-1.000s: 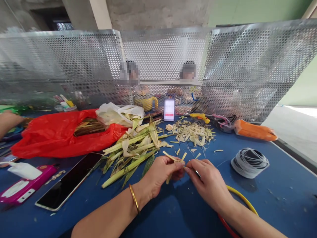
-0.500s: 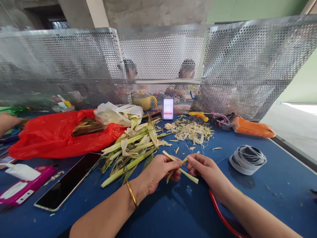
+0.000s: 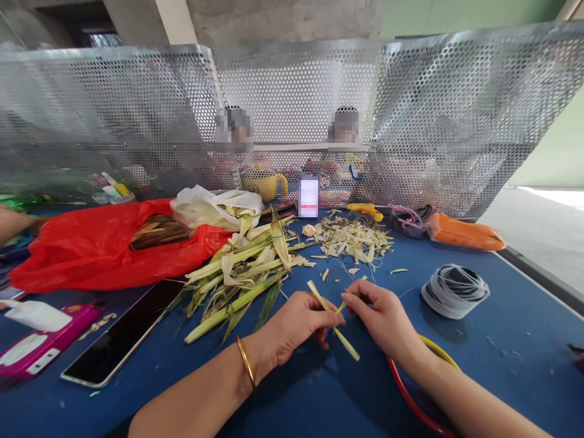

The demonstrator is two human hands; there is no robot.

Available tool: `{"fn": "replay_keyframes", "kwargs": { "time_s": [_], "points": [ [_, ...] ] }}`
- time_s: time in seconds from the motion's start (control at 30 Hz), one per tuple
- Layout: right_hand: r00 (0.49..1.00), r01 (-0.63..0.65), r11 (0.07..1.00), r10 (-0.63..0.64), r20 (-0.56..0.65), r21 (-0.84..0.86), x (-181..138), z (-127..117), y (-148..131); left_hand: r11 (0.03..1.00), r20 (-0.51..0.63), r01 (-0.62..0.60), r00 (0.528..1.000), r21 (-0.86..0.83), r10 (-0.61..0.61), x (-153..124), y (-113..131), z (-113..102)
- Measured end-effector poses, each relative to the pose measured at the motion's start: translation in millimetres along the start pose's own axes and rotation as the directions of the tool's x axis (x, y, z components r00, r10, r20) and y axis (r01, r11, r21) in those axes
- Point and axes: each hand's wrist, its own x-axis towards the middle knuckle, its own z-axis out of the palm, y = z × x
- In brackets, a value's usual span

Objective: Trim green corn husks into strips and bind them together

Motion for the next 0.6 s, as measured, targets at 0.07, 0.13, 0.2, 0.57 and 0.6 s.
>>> {"fn": "replay_keyframes", "kwargs": {
  "time_s": [0.07,0.13,0.2,0.57,0.6],
  "points": [
    [0.993,0.116,0.992,-0.114,0.04,-0.057,0,-2,-3,0.999,0.049,-0.005,0.999,0.047,0.003,-2,0,2],
    [0.984,0.132,0.991,-0.13,0.122,-0.015,-1,-3,-7,0.996,0.118,0.003,0.993,0.088,-0.013,-3,-1,5],
    [0.978,0.047,0.997,-0.058,0.202,0.06,-3,-2,-10,0.994,0.153,0.014,0.988,0.113,-0.031,-5,-2,8],
    [0.982,-0.184,0.923,0.19,0.016,0.339,-6,9,-9,0.986,0.123,0.005,0.992,0.166,-0.026,-7,-5,10],
    [0.983,-0.171,0.932,0.182,-0.002,0.321,-5,9,-8,0.986,0.13,0.006,0.991,0.17,-0.028,-7,-4,10]
  ]
}}
